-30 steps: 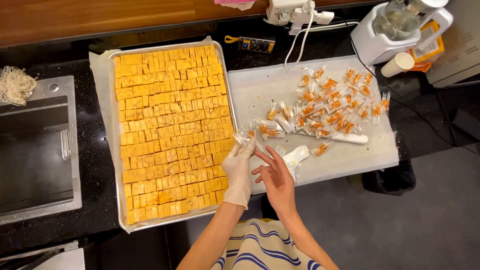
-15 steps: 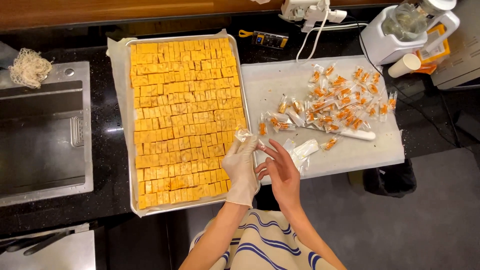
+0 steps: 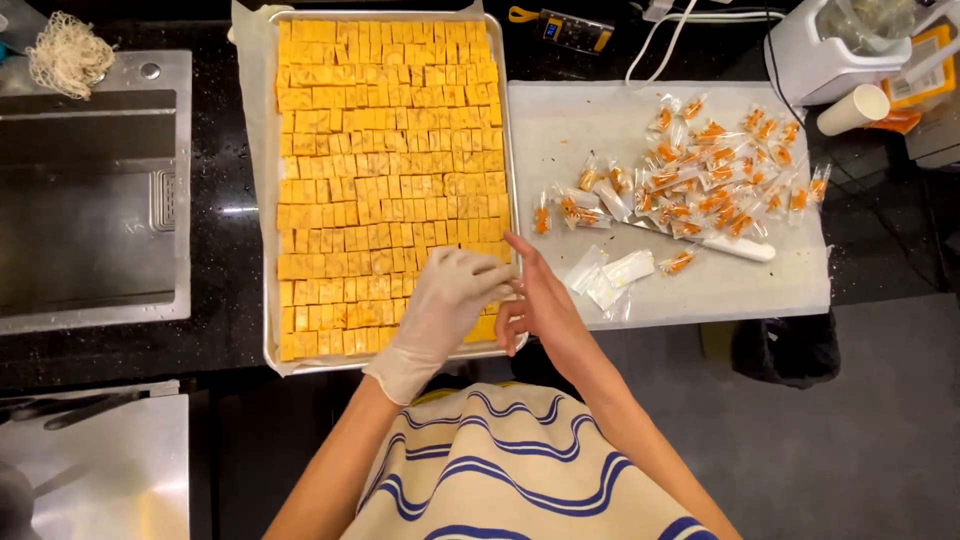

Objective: Wrapping individual yellow candy squares in clear plastic wrappers

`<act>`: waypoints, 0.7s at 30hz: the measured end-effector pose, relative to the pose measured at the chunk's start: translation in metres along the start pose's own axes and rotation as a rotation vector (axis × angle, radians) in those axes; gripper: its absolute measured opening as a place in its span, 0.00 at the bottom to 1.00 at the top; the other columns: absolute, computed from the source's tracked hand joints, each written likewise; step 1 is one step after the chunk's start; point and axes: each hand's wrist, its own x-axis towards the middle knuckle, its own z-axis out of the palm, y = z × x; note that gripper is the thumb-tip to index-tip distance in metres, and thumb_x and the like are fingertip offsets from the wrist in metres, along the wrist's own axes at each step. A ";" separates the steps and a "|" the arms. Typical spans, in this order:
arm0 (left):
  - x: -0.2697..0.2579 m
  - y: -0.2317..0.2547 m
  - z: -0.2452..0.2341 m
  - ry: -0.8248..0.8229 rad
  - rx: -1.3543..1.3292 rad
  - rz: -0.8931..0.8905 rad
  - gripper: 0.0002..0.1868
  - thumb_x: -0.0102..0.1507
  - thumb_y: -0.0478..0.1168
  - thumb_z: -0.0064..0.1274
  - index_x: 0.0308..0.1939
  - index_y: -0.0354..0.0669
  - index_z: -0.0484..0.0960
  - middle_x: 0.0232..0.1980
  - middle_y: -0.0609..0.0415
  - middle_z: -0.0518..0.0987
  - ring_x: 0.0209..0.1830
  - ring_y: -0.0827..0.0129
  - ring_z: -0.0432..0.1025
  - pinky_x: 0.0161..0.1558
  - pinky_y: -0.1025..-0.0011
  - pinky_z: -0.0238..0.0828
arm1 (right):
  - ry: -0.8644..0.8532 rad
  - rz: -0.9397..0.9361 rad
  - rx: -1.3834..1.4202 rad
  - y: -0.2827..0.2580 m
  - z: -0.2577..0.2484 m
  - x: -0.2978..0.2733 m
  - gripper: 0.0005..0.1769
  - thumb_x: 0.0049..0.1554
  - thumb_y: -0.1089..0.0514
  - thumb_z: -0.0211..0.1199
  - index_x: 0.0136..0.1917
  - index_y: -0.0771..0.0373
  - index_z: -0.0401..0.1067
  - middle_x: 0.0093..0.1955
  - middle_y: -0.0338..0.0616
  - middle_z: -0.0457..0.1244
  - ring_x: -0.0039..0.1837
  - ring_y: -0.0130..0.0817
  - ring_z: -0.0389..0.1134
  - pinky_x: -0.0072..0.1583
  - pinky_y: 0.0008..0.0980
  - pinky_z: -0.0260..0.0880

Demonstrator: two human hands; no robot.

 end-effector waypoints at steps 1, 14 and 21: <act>0.007 0.006 -0.019 0.005 -0.001 0.004 0.13 0.76 0.55 0.57 0.62 0.67 0.89 0.58 0.71 0.87 0.65 0.75 0.78 0.74 0.62 0.63 | 0.001 -0.005 -0.004 0.001 0.001 0.000 0.43 0.77 0.31 0.39 0.93 0.58 0.49 0.75 0.80 0.65 0.33 0.43 0.74 0.30 0.38 0.77; -0.012 0.017 -0.025 0.291 -0.535 -0.619 0.08 0.62 0.41 0.81 0.44 0.59 1.00 0.46 0.58 0.96 0.54 0.66 0.89 0.64 0.67 0.81 | -0.020 -0.294 -0.488 0.016 0.013 0.002 0.34 0.76 0.63 0.52 0.92 0.57 0.54 0.60 0.53 0.77 0.40 0.35 0.73 0.44 0.34 0.81; -0.046 0.005 -0.034 0.512 -0.413 -0.911 0.07 0.65 0.38 0.77 0.47 0.53 0.99 0.48 0.55 0.96 0.56 0.69 0.87 0.67 0.66 0.80 | -0.016 -0.203 -0.765 0.066 -0.022 0.009 0.19 0.78 0.54 0.55 0.76 0.58 0.78 0.61 0.44 0.76 0.62 0.41 0.77 0.67 0.44 0.79</act>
